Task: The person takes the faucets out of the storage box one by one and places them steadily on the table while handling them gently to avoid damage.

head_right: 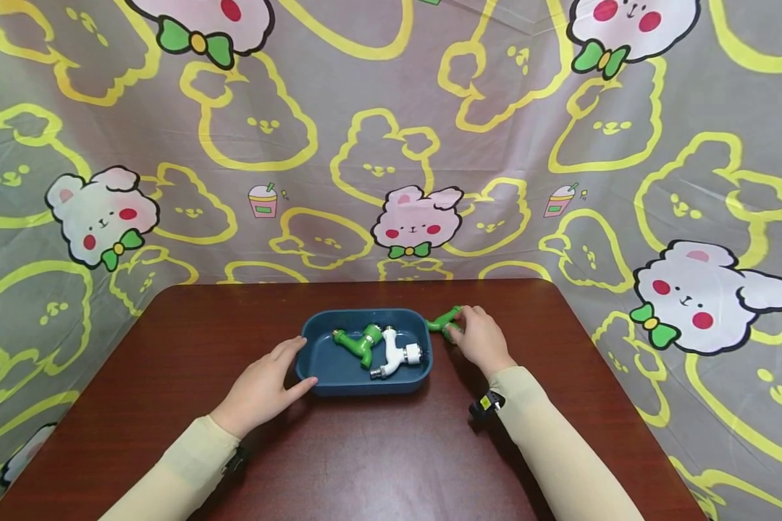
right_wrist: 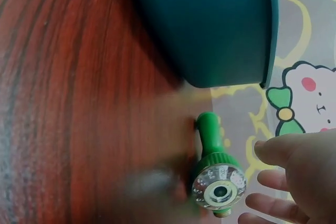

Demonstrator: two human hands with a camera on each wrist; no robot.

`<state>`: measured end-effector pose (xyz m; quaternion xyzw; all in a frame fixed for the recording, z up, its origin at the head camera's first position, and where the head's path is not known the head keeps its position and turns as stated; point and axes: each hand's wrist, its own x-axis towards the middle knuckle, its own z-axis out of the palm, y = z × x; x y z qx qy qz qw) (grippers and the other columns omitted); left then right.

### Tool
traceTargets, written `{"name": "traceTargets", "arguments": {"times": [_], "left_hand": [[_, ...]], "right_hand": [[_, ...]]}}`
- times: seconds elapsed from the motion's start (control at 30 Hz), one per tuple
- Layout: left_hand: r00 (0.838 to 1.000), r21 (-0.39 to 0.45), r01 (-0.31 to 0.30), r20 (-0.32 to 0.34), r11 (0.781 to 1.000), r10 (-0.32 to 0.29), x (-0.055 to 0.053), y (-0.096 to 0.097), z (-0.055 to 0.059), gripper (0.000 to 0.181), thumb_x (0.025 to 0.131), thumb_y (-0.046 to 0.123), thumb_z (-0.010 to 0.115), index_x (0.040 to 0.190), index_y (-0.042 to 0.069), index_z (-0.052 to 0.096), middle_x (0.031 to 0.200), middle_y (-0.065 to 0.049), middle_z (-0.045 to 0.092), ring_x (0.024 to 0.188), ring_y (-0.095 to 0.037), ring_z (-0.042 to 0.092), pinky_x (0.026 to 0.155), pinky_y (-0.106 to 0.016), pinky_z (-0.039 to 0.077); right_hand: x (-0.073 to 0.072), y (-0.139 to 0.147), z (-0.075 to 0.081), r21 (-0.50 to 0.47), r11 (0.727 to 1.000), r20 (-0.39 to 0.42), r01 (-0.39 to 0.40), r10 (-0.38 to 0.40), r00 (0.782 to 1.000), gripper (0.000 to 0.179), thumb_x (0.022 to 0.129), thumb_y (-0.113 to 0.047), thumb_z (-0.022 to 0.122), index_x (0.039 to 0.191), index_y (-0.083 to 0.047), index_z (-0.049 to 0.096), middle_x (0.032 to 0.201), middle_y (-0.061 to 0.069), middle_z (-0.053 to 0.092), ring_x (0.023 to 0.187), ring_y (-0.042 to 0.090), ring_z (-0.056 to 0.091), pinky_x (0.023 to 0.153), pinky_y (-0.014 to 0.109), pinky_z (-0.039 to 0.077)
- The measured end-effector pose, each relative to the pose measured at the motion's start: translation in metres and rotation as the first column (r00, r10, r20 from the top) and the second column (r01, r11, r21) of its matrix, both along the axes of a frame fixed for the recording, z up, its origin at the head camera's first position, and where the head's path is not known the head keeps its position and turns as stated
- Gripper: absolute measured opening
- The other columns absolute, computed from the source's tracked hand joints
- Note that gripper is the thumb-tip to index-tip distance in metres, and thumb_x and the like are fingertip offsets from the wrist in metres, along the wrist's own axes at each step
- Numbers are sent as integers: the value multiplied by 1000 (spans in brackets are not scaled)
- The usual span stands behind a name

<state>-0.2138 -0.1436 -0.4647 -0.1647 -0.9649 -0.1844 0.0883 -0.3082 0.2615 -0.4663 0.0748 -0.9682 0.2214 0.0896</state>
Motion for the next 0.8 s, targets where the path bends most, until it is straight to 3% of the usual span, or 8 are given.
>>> {"name": "traceTargets", "arguments": {"times": [0.4,0.8], "left_hand": [[1000,-6,4,11,1000,-4,-1,0,3,85,91,53,74,154,3,45,153,-18,51,132,-37,59,106,-54,51],[1000,-8,2,4,1000,-2,0,0,2,84,91,52,75,153,3,46,152,-18,52,130,-37,61,104,-54,52]], "right_hand": [[-1,-8,18,-7,999,-101,-31,30,994,20,96,-22,72,106,-5,70,102,14,65,85,28,61,77,46,54],[4,-21,36,-29,997,-179,-70,64,982,11,97,-20,72,96,-10,68,94,9,63,80,23,58,70,37,50]]}}
